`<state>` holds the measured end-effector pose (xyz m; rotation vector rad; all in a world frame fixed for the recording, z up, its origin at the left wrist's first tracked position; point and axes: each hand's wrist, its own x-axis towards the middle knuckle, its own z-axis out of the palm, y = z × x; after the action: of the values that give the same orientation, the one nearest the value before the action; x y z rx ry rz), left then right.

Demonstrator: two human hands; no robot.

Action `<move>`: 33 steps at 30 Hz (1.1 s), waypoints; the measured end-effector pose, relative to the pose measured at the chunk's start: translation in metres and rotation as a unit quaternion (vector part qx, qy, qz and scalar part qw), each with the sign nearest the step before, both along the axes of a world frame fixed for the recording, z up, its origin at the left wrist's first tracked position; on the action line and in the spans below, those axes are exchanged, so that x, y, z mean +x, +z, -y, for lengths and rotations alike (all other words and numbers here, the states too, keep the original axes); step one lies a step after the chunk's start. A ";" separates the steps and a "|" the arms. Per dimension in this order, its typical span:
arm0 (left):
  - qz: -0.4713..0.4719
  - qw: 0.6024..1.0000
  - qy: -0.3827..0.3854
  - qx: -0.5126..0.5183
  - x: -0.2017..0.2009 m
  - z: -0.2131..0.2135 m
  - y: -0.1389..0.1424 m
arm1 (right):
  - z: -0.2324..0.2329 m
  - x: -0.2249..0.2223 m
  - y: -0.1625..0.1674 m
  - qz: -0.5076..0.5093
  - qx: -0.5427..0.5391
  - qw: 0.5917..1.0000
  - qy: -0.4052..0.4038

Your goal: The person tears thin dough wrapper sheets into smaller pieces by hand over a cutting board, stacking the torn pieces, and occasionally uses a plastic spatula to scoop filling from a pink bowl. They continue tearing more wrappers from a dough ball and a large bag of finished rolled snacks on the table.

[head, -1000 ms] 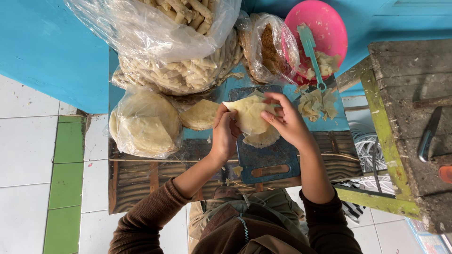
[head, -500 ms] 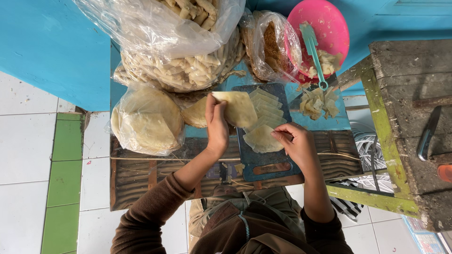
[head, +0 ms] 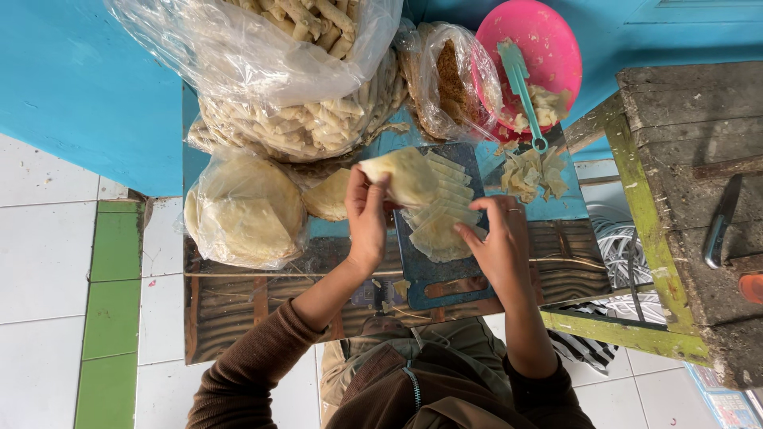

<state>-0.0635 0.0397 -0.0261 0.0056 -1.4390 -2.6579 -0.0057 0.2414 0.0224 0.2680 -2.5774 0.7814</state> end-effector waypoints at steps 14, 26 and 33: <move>-0.061 0.989 -0.135 -0.021 0.026 -0.011 -0.008 | 0.060 0.007 0.029 -0.121 -0.179 0.976 0.035; -0.093 0.982 -0.135 -0.098 0.029 -0.010 0.007 | 0.046 0.007 0.000 -0.051 -0.296 0.953 0.050; -0.047 0.986 -0.150 -0.056 0.028 -0.012 0.015 | 0.023 -0.005 -0.032 0.101 -0.576 0.806 0.094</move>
<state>-0.0360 0.0518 -0.0114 -0.3697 -1.6732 -2.7526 -0.0108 0.2188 -0.0093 0.0387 -1.7631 2.3303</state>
